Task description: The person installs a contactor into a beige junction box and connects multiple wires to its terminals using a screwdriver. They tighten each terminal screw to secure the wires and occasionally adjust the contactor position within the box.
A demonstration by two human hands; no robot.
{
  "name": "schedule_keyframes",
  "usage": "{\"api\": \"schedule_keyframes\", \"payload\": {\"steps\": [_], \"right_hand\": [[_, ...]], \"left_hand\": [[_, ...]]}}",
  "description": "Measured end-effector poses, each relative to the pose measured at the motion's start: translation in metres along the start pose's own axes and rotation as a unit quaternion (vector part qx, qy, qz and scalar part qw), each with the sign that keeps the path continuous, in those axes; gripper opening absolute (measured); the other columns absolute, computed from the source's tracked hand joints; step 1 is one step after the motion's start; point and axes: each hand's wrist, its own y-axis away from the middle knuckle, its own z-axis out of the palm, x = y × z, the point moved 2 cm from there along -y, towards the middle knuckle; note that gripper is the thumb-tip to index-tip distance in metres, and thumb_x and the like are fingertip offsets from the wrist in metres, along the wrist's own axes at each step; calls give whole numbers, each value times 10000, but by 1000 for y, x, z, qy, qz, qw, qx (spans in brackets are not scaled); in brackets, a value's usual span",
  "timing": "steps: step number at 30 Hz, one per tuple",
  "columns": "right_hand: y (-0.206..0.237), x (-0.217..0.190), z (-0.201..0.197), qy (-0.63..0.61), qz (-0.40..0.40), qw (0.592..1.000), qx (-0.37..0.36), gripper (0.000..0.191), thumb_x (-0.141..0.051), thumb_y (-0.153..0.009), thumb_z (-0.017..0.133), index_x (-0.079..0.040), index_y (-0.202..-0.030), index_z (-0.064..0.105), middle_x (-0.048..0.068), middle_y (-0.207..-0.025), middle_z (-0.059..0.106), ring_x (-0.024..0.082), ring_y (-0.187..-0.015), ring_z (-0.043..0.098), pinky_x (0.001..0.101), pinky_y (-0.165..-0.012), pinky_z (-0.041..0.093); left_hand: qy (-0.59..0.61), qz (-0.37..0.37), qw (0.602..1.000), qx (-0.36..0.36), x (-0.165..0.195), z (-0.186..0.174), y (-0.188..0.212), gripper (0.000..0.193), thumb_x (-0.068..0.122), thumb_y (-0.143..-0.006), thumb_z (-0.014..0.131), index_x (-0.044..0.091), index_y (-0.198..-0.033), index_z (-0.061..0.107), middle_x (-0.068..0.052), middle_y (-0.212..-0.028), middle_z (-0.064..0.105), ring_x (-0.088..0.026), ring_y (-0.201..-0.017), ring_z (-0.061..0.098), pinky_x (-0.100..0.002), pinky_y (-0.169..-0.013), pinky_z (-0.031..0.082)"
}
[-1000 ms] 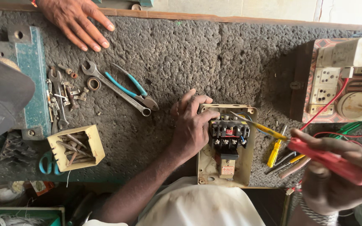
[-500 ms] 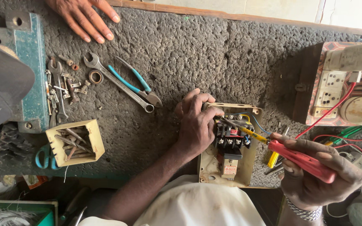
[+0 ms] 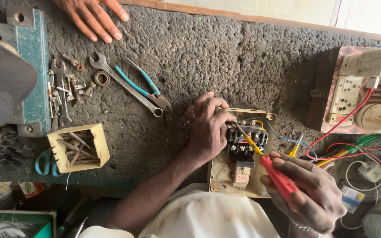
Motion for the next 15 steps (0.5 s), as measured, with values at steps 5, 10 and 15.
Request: {"api": "schedule_keyframes", "payload": {"steps": [5,10,15], "right_hand": [[-17,5,-7,-50,-15,997,-48,621,14,-789,824,-28,-1321,506,280,-959,681,460,-932,743,531,-762,664],[-17,4,-5,-37,-15,999,-29,596,26,-804,814,-7,-1333,542,304,-971,681,445,-926,746,496,-736,673],[-10,-1,-8,-35,20,999,-36,550,-10,-842,770,-49,-1352,565,328,-1005,678,447,-945,748,497,-757,669]], "left_hand": [[8,-5,1000,-1,-1,0,0,339,-91,-725,618,150,-937,726,-41,-1209,575,-330,-1390,440,-542,-1056,284],[1,-4,1000,-1,-1,-1,0,331,-88,-734,631,154,-938,727,-32,-1218,571,-323,-1389,437,-547,-1045,292],[-4,-10,1000,-10,-1,-1,0,310,-74,-731,647,151,-931,724,-35,-1213,560,-327,-1384,430,-564,-1028,284]]}}
